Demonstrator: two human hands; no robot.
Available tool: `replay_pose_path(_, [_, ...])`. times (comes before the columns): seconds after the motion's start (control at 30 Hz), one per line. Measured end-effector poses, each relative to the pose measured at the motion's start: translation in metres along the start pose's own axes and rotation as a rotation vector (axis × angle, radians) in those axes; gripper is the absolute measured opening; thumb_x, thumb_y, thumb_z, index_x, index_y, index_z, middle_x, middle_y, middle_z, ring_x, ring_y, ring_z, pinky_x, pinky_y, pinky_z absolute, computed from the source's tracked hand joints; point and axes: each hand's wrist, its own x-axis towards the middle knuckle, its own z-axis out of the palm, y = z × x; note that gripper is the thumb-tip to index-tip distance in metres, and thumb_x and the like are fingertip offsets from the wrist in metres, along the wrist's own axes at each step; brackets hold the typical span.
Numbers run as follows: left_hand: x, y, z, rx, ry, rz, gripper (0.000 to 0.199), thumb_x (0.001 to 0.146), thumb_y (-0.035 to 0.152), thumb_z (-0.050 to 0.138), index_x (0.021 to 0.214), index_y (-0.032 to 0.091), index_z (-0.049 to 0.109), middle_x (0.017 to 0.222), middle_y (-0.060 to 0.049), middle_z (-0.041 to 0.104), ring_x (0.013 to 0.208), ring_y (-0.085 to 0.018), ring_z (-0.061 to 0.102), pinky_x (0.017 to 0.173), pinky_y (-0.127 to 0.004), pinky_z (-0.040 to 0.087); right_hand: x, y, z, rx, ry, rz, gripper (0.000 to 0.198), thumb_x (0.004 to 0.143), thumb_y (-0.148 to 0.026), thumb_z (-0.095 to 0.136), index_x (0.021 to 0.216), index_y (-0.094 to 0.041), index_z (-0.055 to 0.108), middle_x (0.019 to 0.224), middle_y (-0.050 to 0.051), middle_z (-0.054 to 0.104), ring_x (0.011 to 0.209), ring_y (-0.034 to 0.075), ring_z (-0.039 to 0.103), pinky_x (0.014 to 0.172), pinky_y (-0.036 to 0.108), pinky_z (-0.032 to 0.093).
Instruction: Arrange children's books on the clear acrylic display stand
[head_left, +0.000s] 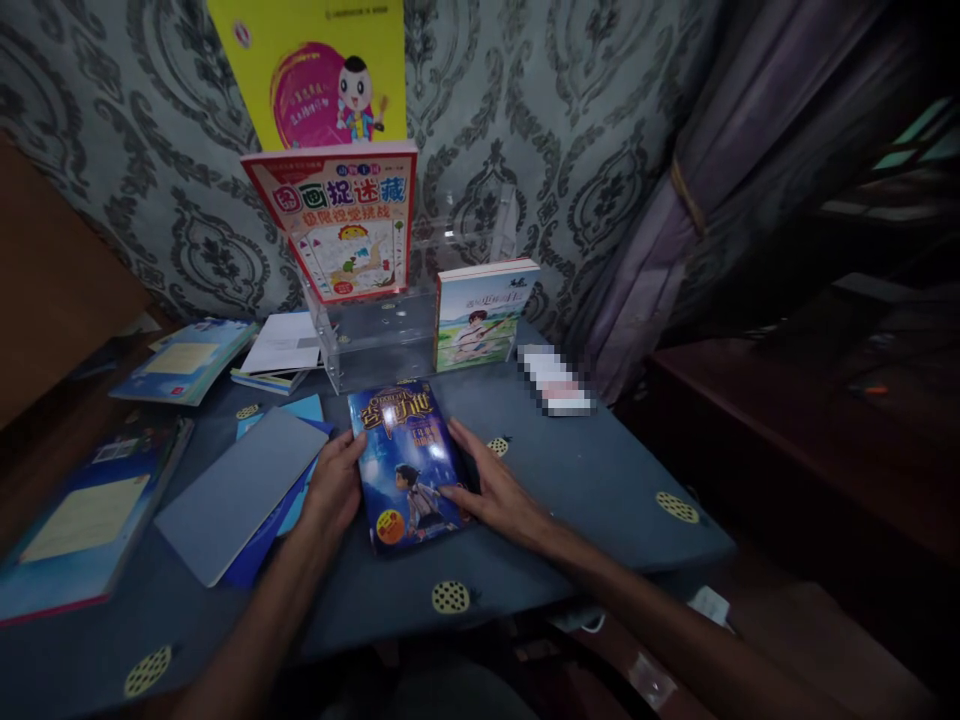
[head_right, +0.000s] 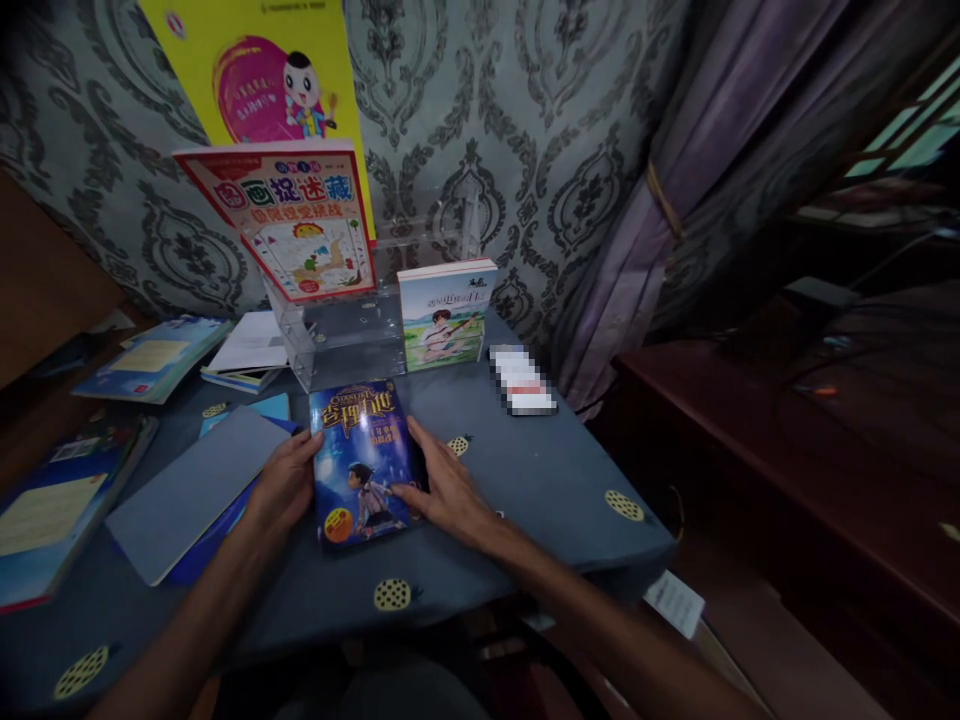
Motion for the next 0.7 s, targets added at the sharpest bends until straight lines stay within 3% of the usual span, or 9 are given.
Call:
replay_pose_path(0.1, [0.002,0.005,0.007,-0.05,-0.009,0.039,0.031,0.066,0.032,0.084,0.088,0.013,0.073,0.086,-0.008,0.078,0.084,-0.023,0.074,0.085,-0.034,0.058,0.009,-0.001,0.0,0.338,0.048,0.095,0.09,0.084,-0.051,0.07,0.157,-0.026,0.023,0.149,0.017,0.049,0.128,0.031,0.057,0.107,0.055,0.046])
replay_pose_path(0.17, [0.003,0.011,0.014,-0.08,-0.015,0.112,0.034,0.063,0.036,0.087,0.085,0.014,0.073,0.084,-0.006,0.078,0.084,-0.021,0.074,0.085,-0.032,0.058,0.018,-0.005,-0.002,0.534,0.011,0.143,0.078,0.084,-0.052,0.07,0.15,-0.025,0.038,0.13,0.014,0.066,0.11,0.028,0.068,0.098,0.05,0.053])
replay_pose_path(0.27, [0.003,0.023,0.028,-0.116,-0.03,0.214,0.042,0.06,0.046,0.089,0.084,0.015,0.073,0.083,-0.007,0.078,0.09,-0.025,0.074,0.089,-0.035,0.057,0.032,-0.016,-0.007,0.678,-0.027,0.134,0.053,0.084,-0.053,0.071,0.127,-0.023,0.062,0.109,0.007,0.074,0.094,0.023,0.071,0.092,0.043,0.056])
replay_pose_path(0.33, [0.004,0.032,0.038,-0.134,-0.029,0.257,0.046,0.06,0.051,0.088,0.084,0.015,0.073,0.084,-0.007,0.078,0.095,-0.027,0.074,0.092,-0.038,0.057,0.04,-0.023,-0.011,0.701,-0.01,0.098,0.045,0.083,-0.053,0.072,0.116,-0.022,0.066,0.104,0.005,0.075,0.09,0.02,0.071,0.089,0.038,0.056])
replay_pose_path(0.47, [0.008,0.042,0.051,-0.145,-0.002,0.363,0.048,0.069,0.057,0.081,0.092,0.016,0.073,0.092,-0.006,0.079,0.102,-0.025,0.072,0.096,-0.038,0.055,0.053,-0.031,-0.02,0.641,0.02,0.021,0.041,0.085,-0.052,0.07,0.113,-0.022,0.066,0.102,0.003,0.074,0.088,0.019,0.07,0.085,0.035,0.056])
replay_pose_path(0.57, [0.015,0.037,0.051,-0.137,0.032,0.415,0.046,0.077,0.06,0.074,0.096,0.018,0.072,0.1,-0.005,0.078,0.108,-0.023,0.07,0.096,-0.036,0.054,0.056,-0.028,-0.022,0.546,0.048,-0.011,0.04,0.086,-0.053,0.069,0.111,-0.022,0.067,0.099,0.003,0.073,0.09,0.02,0.069,0.084,0.035,0.055])
replay_pose_path(0.7, [0.021,0.022,0.046,-0.11,0.101,0.395,0.045,0.077,0.061,0.072,0.093,0.018,0.072,0.093,-0.005,0.078,0.108,-0.023,0.07,0.096,-0.036,0.054,0.055,-0.016,-0.018,0.517,0.038,-0.013,0.04,0.084,-0.055,0.069,0.105,-0.021,0.069,0.098,0.003,0.074,0.091,0.022,0.069,0.09,0.039,0.054])
